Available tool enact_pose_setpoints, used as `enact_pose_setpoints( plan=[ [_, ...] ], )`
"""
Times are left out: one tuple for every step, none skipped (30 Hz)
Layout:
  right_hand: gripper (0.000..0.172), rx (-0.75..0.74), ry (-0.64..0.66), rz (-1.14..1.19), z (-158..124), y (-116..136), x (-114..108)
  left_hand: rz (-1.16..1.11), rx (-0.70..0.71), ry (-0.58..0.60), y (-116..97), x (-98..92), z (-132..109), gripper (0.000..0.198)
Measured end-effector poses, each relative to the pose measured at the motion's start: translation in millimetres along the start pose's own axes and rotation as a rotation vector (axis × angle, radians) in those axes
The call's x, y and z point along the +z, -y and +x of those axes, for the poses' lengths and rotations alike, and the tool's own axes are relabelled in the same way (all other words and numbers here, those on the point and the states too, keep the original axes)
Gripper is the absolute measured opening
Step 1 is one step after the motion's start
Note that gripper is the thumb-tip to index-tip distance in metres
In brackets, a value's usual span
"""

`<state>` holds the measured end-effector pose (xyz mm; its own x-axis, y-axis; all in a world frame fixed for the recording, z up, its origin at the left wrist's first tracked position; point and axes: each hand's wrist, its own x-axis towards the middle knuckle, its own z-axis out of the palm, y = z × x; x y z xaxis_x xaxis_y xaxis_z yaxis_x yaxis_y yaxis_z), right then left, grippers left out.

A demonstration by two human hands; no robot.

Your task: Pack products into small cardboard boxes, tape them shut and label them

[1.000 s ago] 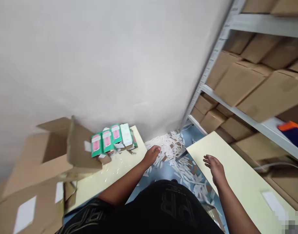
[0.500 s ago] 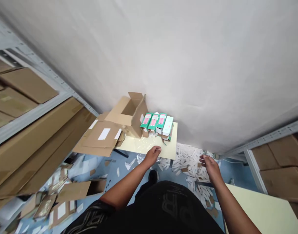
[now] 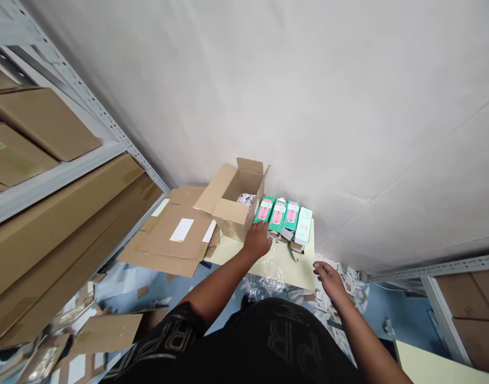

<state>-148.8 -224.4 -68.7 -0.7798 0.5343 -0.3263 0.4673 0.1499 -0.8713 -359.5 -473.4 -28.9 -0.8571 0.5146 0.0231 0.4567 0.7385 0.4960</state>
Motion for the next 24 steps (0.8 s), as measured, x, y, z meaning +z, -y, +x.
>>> enact_pose_setpoints(
  plan=[
    [0.044, -0.009, 0.009, -0.022, -2.0, 3.7, 8.7, 0.029, -0.02, 0.004, 3.5, -1.0, 17.0, 0.065],
    [0.043, -0.018, 0.022, -0.05, -4.1, 6.4, 15.7, 0.053, -0.053, 0.016, 6.7, -0.7, 33.7, 0.065],
    [0.041, -0.028, 0.032, -0.08, -6.1, 8.1, 20.7, 0.074, -0.097, 0.036, 9.7, 0.8, 49.5, 0.066],
    [0.04, -0.033, 0.04, -0.108, -7.6, 8.6, 24.0, 0.093, -0.149, 0.065, 12.7, 3.1, 63.9, 0.068],
    [0.04, -0.033, 0.043, -0.128, -8.5, 8.3, 25.6, 0.106, -0.202, 0.101, 15.6, 6.1, 76.8, 0.069],
    [0.04, -0.031, 0.047, -0.137, -8.7, 7.2, 25.9, 0.114, -0.25, 0.138, 18.5, 9.5, 87.7, 0.071],
    [0.04, -0.026, 0.051, -0.139, -8.0, 5.8, 25.1, 0.117, -0.288, 0.172, 21.3, 12.9, 96.6, 0.071],
    [0.041, -0.022, 0.059, -0.137, -6.4, 4.3, 23.4, 0.115, -0.315, 0.2, 23.9, 16.1, 103.5, 0.071],
    [0.041, -0.018, 0.066, -0.134, -4.1, 3.0, 21.3, 0.111, -0.33, 0.22, 26.3, 19.2, 108.7, 0.07],
    [0.042, -0.012, 0.074, -0.129, -1.0, 2.2, 18.8, 0.108, -0.338, 0.231, 28.2, 22.0, 112.4, 0.067],
    [0.042, -0.004, 0.079, -0.122, 2.7, 1.8, 16.3, 0.108, -0.341, 0.235, 29.8, 24.5, 115.1, 0.065],
    [0.042, 0.006, 0.083, -0.115, 6.9, 1.8, 13.8, 0.111, -0.346, 0.237, 30.9, 26.8, 117.1, 0.065],
    [0.043, 0.018, 0.084, -0.108, 11.4, 2.0, 11.4, 0.116, -0.352, 0.241, 31.6, 29.0, 118.6, 0.066],
    [0.043, 0.028, 0.087, -0.105, 16.2, 2.2, 9.1, 0.122, -0.358, 0.245, 31.9, 31.3, 119.9, 0.069],
    [0.042, 0.035, 0.091, -0.103, 21.1, 2.0, 6.9, 0.128, -0.365, 0.249, 32.0, 33.6, 121.0, 0.073],
    [0.042, 0.037, 0.097, -0.101, 26.3, 1.2, 4.6, 0.133, -0.374, 0.255, 31.9, 36.1, 121.9, 0.079],
    [0.041, 0.037, 0.111, -0.096, 31.5, -0.2, 2.3, 0.138, -0.383, 0.261, 31.6, 38.5, 122.5, 0.086],
    [0.041, 0.035, 0.13, -0.088, 36.9, -2.3, -0.2, 0.143, -0.391, 0.267, 31.1, 40.9, 122.9, 0.092],
    [0.041, 0.032, 0.156, -0.078, 42.4, -4.8, -2.8, 0.146, -0.4, 0.271, 30.4, 43.0, 123.1, 0.097],
    [0.041, 0.029, 0.185, -0.068, 48.0, -7.6, -5.6, 0.148, -0.408, 0.273, 29.5, 44.5, 123.0, 0.101],
    [0.041, 0.028, 0.213, -0.061, 53.7, -10.3, -8.7, 0.15, -0.416, 0.273, 28.4, 45.3, 122.8, 0.104],
    [0.041, 0.028, 0.234, -0.058, 59.6, -12.6, -12.1, 0.152, -0.425, 0.269, 26.9, 45.1, 122.5, 0.105],
    [0.041, 0.027, 0.251, -0.057, 65.6, -14.2, -15.5, 0.156, -0.435, 0.258, 25.1, 43.8, 122.1, 0.105],
    [0.041, 0.026, 0.264, -0.057, 71.7, -15.1, -19.1, 0.16, -0.444, 0.239, 22.9, 41.5, 121.6, 0.105]
  ],
)
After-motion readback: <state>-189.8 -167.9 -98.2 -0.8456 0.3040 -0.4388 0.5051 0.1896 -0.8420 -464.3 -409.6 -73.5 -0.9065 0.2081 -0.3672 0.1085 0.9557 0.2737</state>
